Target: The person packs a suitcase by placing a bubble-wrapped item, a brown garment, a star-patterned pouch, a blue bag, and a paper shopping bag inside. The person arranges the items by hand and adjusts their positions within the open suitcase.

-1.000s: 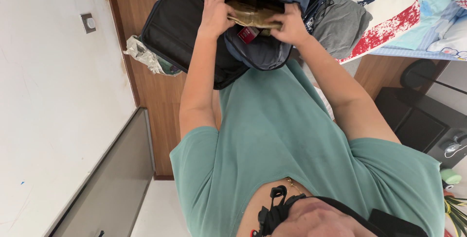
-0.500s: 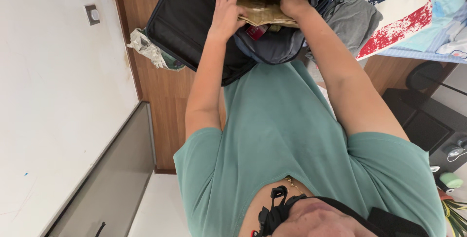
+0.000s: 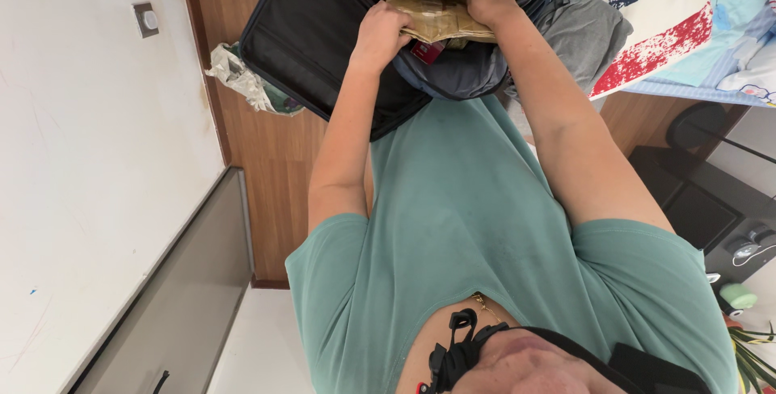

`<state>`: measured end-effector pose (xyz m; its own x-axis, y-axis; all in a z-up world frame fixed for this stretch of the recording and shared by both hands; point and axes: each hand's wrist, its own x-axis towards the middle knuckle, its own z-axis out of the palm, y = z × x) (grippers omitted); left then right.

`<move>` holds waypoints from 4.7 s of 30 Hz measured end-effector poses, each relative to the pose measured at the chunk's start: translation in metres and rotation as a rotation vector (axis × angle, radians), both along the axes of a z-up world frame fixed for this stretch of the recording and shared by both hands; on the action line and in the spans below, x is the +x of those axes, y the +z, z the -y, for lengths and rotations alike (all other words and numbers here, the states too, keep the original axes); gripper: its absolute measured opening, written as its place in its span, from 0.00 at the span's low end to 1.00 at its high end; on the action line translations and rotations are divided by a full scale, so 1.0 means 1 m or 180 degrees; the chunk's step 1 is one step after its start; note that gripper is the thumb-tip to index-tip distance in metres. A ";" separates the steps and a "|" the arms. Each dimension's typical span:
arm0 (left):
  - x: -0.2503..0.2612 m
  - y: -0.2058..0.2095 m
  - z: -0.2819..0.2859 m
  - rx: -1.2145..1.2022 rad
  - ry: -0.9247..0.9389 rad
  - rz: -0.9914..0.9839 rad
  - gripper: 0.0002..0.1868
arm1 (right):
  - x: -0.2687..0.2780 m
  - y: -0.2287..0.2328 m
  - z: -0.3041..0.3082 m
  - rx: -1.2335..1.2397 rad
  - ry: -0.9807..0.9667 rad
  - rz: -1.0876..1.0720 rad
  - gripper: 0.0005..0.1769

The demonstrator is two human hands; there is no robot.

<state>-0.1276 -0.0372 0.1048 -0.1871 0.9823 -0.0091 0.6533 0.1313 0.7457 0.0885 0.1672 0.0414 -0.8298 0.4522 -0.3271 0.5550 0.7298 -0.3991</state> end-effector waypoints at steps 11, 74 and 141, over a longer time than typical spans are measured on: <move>0.001 0.008 0.001 -0.0289 0.0346 0.0315 0.15 | 0.012 0.013 -0.011 -0.0467 0.0044 -0.0124 0.22; 0.013 0.047 0.066 -0.0189 0.1135 0.0295 0.14 | 0.060 0.349 0.026 0.1236 -0.0044 -0.1302 0.28; 0.128 0.209 -0.005 0.2116 0.2316 0.2254 0.19 | 0.095 0.174 -0.007 -0.4105 -0.1874 -0.2925 0.50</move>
